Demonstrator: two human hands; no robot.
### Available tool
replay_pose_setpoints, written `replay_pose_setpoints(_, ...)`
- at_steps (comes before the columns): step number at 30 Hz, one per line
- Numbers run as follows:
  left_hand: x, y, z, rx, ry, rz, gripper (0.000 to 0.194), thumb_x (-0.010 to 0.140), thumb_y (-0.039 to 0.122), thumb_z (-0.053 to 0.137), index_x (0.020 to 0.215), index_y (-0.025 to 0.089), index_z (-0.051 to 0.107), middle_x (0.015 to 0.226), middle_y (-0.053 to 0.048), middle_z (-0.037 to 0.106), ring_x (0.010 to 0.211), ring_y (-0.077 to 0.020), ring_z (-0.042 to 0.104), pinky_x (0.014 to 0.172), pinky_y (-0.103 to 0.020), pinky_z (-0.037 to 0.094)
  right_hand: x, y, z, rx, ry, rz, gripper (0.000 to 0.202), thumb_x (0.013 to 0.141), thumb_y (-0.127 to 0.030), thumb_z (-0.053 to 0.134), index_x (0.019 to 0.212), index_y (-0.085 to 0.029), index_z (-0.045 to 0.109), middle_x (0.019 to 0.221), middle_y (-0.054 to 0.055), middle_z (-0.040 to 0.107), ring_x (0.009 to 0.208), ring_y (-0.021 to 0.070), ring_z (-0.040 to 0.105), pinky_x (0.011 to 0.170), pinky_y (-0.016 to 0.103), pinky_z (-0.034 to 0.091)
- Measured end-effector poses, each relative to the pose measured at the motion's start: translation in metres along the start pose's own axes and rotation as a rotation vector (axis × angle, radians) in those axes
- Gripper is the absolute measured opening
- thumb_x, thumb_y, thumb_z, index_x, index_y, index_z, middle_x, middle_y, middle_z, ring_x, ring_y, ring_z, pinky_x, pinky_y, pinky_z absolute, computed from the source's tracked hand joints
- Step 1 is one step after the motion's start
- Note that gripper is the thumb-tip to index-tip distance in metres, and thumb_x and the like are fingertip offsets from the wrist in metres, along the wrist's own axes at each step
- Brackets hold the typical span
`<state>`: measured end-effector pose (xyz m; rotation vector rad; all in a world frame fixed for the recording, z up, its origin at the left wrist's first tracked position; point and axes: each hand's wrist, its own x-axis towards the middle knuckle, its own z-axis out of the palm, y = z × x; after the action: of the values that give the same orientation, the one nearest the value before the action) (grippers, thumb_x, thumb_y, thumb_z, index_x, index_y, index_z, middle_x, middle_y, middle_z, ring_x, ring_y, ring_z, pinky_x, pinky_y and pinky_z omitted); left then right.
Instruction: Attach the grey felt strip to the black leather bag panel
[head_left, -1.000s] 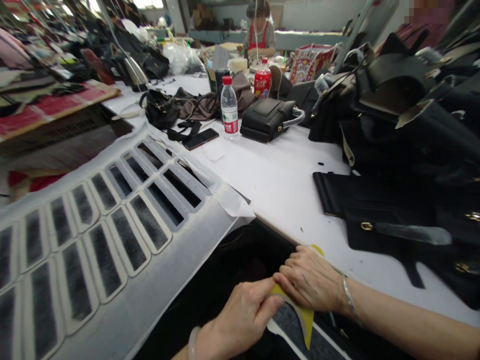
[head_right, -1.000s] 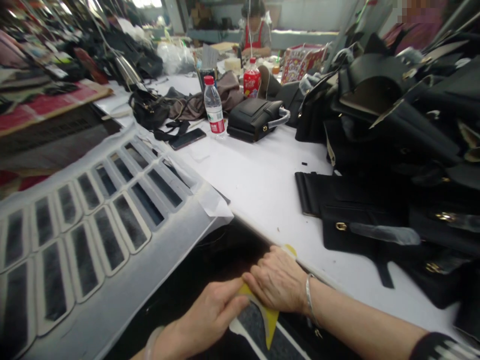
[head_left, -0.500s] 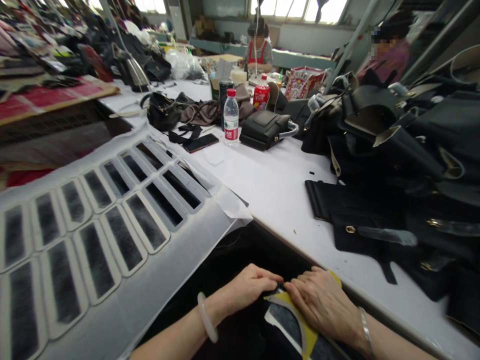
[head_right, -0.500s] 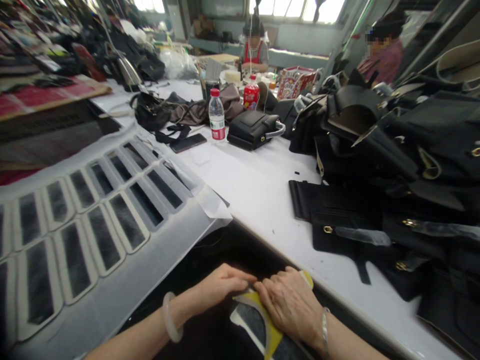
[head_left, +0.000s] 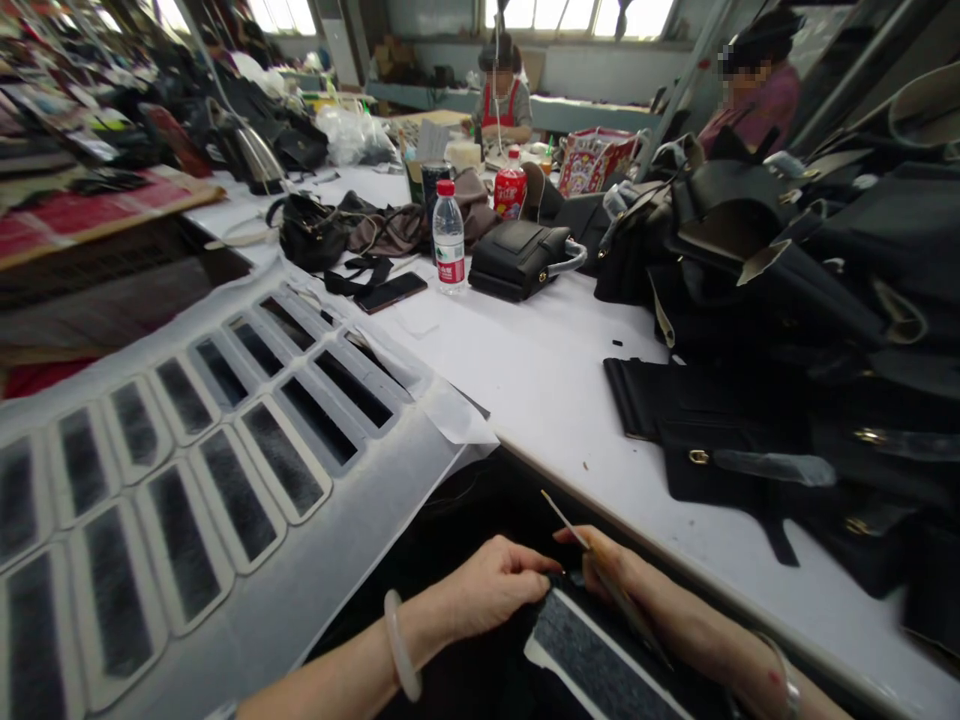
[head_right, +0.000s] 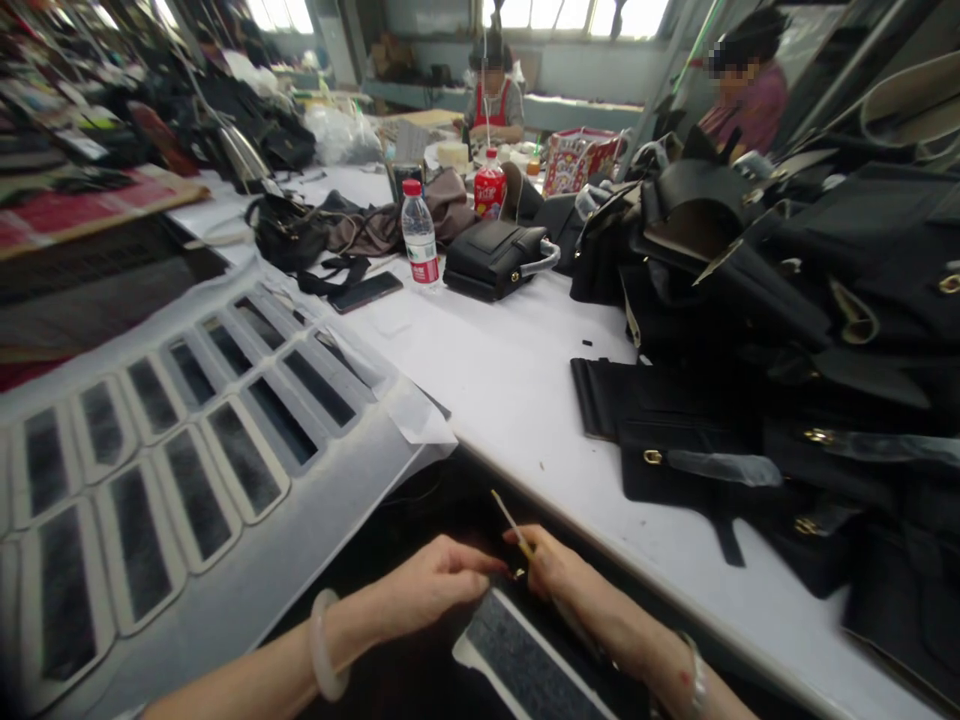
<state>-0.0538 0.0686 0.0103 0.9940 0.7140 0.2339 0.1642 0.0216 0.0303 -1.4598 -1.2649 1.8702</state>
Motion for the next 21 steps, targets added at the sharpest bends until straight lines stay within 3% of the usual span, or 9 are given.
replay_pose_setpoints(3,0.001,-0.006,0.002,0.047,0.039,-0.004,0.032,0.074,0.025,0.056,0.095,0.013,0.077,0.081,-0.004,0.071,0.076,-0.0192,0.061,0.074,-0.028,0.047,0.011,0.002,0.000,0.001,-0.037,-0.058,0.087,0.075,-0.081,0.061,0.136,-0.020,0.046,0.081,-0.002,0.045,0.072,0.0160,0.040,0.066,0.029,0.034)
replay_pose_setpoints(5,0.000,-0.010,0.004,0.074,0.079,-0.007,0.030,0.077,0.027,0.056,0.092,0.013,0.077,0.077,-0.003,0.069,0.074,-0.0188,0.060,0.071,-0.027,0.046,0.018,0.008,0.003,-0.012,0.030,-0.041,0.078,0.076,-0.070,0.070,0.132,-0.020,0.049,0.088,0.000,0.052,0.081,0.0187,0.048,0.074,0.031,0.038)
replay_pose_setpoints(8,-0.001,-0.015,0.006,0.105,0.109,-0.001,0.030,0.080,0.029,0.054,0.092,0.013,0.076,0.072,-0.002,0.066,0.069,-0.0166,0.056,0.067,-0.025,0.044,0.024,0.016,0.009,-0.024,0.027,-0.058,0.055,0.086,-0.060,0.066,0.120,-0.018,0.057,0.103,0.004,0.061,0.097,0.0244,0.054,0.087,0.036,0.041)
replay_pose_setpoints(10,-0.002,-0.016,0.006,0.132,0.119,-0.001,0.030,0.081,0.029,0.053,0.092,0.013,0.076,0.070,-0.001,0.063,0.064,-0.0143,0.052,0.063,-0.024,0.041,0.026,0.018,0.012,-0.016,-0.037,-0.083,0.049,0.089,-0.059,0.062,0.115,-0.018,0.058,0.102,0.004,0.063,0.097,0.0251,0.056,0.086,0.037,0.044)
replay_pose_setpoints(14,-0.006,-0.008,0.005,0.230,0.155,0.007,0.028,0.084,0.026,0.049,0.085,0.012,0.073,0.061,0.003,0.049,0.055,-0.0102,0.038,0.054,-0.023,0.033,0.026,0.010,0.012,-0.180,-0.051,-0.116,0.035,0.097,-0.048,0.056,0.122,-0.024,0.056,0.107,0.001,0.064,0.101,0.0220,0.059,0.090,0.033,0.045)
replay_pose_setpoints(18,-0.007,-0.001,0.005,0.291,0.177,0.031,0.026,0.086,0.023,0.045,0.081,0.013,0.069,0.058,0.006,0.037,0.051,-0.0090,0.029,0.049,-0.024,0.025,0.028,0.003,0.011,-0.315,-0.049,-0.173,0.035,0.102,-0.042,0.048,0.134,-0.028,0.048,0.108,0.000,0.065,0.096,0.0181,0.062,0.086,0.030,0.046)
replay_pose_setpoints(21,-0.006,-0.004,0.005,0.258,0.180,0.029,0.027,0.087,0.027,0.046,0.080,0.013,0.069,0.059,0.005,0.042,0.052,-0.0094,0.032,0.052,-0.024,0.028,0.026,0.006,0.015,-0.313,-0.035,-0.140,0.036,0.102,-0.044,0.047,0.134,-0.027,0.048,0.108,0.000,0.066,0.097,0.0200,0.062,0.087,0.032,0.046)
